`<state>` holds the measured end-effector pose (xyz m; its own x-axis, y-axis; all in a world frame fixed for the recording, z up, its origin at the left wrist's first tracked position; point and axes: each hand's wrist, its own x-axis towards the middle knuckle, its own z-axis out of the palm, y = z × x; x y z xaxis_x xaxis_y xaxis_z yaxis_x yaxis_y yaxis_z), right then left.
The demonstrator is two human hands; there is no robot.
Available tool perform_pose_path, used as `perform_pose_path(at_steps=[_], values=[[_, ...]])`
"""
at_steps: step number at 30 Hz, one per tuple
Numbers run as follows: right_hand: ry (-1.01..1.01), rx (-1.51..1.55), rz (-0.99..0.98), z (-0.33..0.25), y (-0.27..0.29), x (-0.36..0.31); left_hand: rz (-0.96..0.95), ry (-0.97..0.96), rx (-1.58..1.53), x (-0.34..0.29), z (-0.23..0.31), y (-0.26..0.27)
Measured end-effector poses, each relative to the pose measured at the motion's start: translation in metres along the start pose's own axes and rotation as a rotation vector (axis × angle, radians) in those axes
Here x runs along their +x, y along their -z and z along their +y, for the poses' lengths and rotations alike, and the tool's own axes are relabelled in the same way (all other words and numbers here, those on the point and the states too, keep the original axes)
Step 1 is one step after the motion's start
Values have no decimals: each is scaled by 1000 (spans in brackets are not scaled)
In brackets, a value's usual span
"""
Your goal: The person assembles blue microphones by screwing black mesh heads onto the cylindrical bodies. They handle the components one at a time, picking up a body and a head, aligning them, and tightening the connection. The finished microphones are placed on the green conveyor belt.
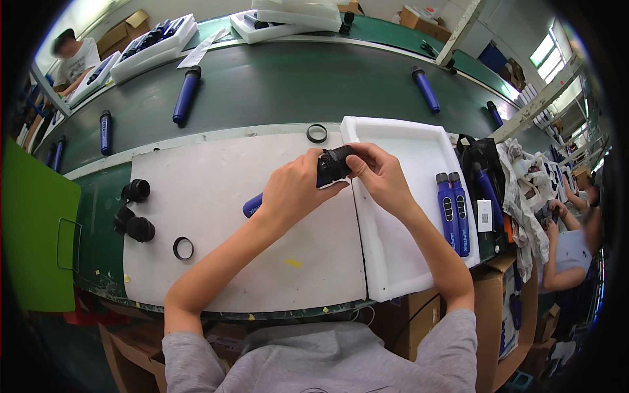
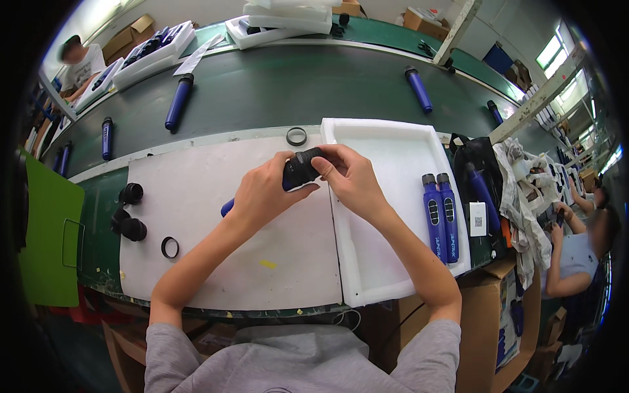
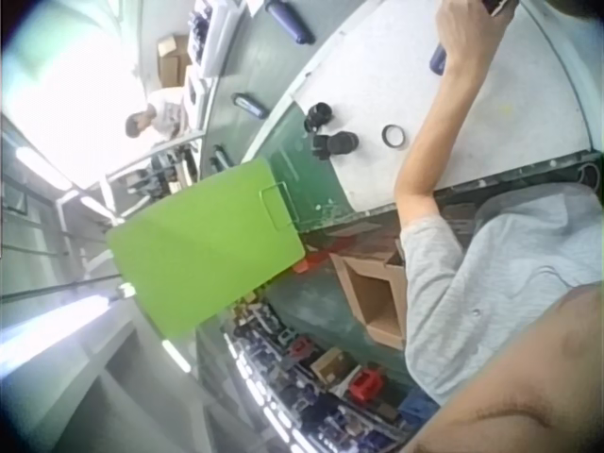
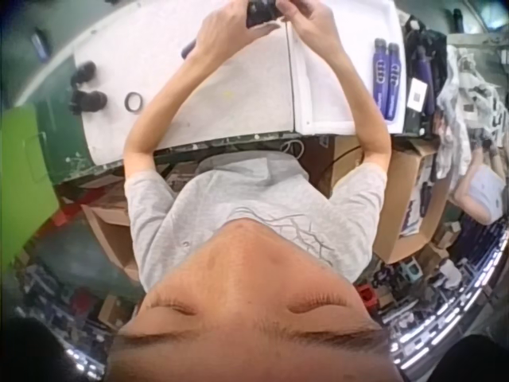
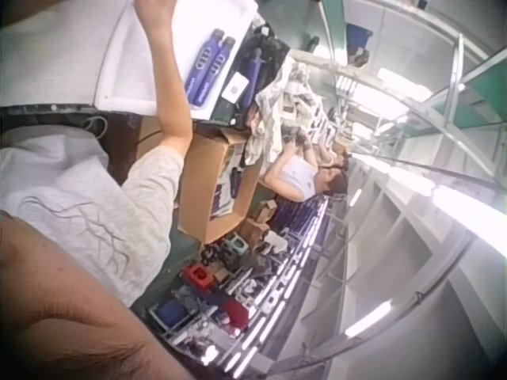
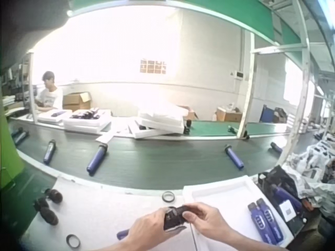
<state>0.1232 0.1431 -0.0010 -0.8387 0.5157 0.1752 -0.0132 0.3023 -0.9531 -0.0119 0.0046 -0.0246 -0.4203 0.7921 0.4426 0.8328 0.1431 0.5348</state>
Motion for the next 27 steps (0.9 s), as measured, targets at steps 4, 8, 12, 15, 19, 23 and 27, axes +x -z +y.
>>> perform_pose_path(at_steps=[4,8,12,15,19,23,27], values=[[22,-92,20,6,0,0,-29,4,44,0,0,0],[16,-75,29,5,-1,-1,-30,3,67,-3,-1,-3],[111,-54,54,1,-2,-2,-26,7,89,-2,-1,-3],[72,-2,17,3,-2,-2,-26,9,88,-3,-1,-4],[-2,25,10,5,-3,-2,-53,8,103,-3,-1,-3],[-11,7,-3,3,-2,0,-25,-13,96,-4,-3,-5],[-34,-10,10,1,-2,0,-20,12,113,-4,0,-4]])
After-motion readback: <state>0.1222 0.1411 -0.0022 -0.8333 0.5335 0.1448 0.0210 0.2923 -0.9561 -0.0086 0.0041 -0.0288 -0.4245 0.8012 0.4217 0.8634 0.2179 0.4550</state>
